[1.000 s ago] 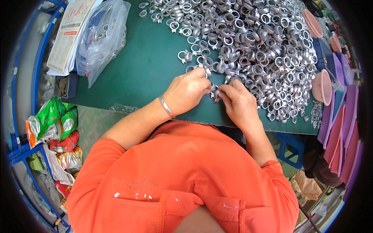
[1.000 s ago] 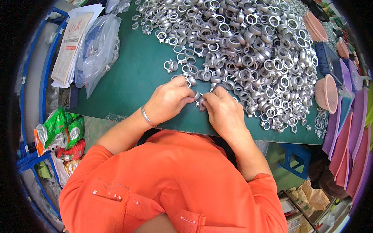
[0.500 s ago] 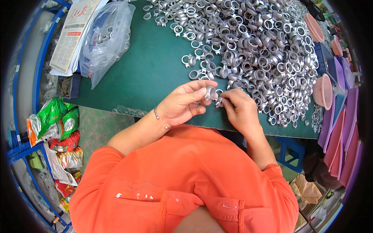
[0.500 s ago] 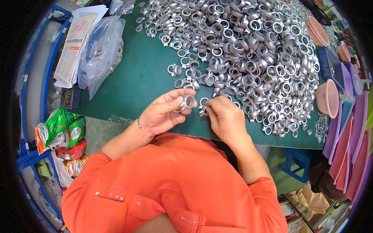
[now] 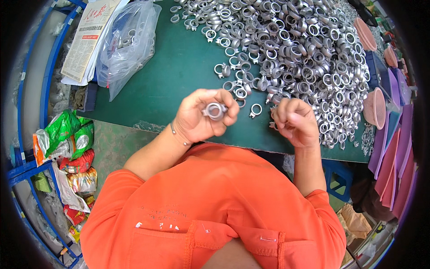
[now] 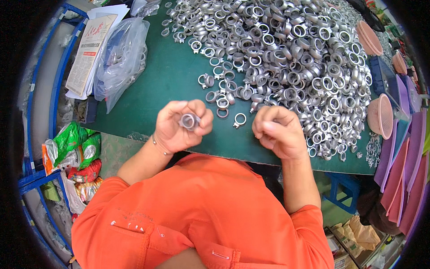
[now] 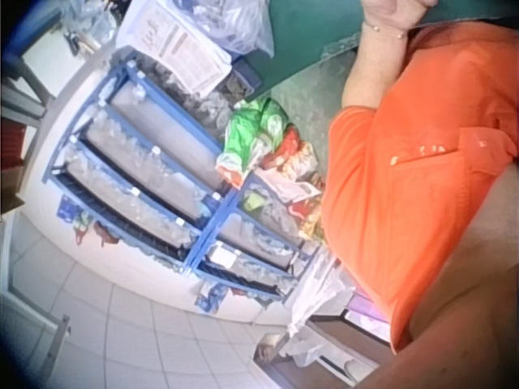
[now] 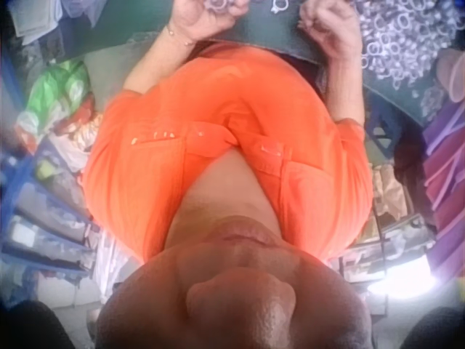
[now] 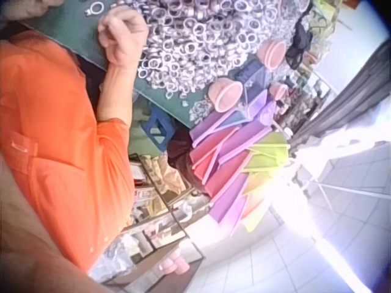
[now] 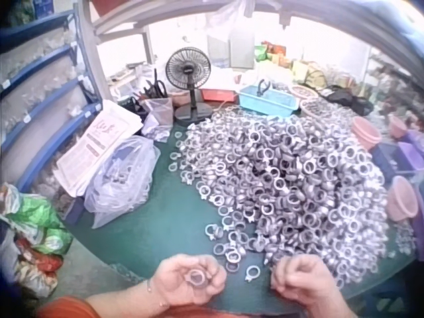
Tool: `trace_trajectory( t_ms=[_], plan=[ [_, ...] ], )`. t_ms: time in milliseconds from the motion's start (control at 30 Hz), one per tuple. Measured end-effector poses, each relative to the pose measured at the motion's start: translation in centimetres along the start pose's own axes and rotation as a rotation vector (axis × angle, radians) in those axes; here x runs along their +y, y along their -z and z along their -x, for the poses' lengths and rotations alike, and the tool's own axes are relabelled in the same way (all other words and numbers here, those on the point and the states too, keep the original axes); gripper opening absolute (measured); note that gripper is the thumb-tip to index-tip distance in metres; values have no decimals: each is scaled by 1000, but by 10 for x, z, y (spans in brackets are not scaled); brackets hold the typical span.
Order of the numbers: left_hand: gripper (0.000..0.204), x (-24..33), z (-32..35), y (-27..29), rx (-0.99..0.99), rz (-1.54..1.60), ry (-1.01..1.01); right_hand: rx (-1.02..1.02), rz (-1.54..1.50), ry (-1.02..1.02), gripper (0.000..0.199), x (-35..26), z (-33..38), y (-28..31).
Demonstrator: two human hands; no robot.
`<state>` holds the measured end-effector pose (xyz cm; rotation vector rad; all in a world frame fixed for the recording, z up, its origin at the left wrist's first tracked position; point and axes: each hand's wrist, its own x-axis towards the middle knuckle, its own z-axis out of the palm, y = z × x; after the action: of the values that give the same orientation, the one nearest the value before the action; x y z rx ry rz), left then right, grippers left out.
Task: The person picks up metal rings from a large pile on a green workbench and holds several of them in their hands while looking at them.
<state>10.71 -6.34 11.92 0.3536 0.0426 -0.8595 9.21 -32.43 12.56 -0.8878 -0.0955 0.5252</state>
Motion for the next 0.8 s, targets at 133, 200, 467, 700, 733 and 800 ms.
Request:
trace_trajectory(
  t_ms=[133,200,467,700,733,800],
  plan=[
    [11,16,-6,-2,368,-1038,-200,94,1504,278,11,3,-11,-25],
    [14,11,-19,2,368,-1572,-400,57,1900,345,13,11,-14,-26],
    [14,-2,-31,11,295,-1792,-670,80,1259,164,11,1,-9,-26],
    [10,-8,-13,14,168,-282,-204,120,-148,-4,24,11,-9,-14],
    [12,-9,-13,10,149,-239,-202,107,-186,0,25,12,-10,-15],
    [14,-8,-12,9,78,-148,-163,61,-298,6,26,18,-11,-9]
  ],
)
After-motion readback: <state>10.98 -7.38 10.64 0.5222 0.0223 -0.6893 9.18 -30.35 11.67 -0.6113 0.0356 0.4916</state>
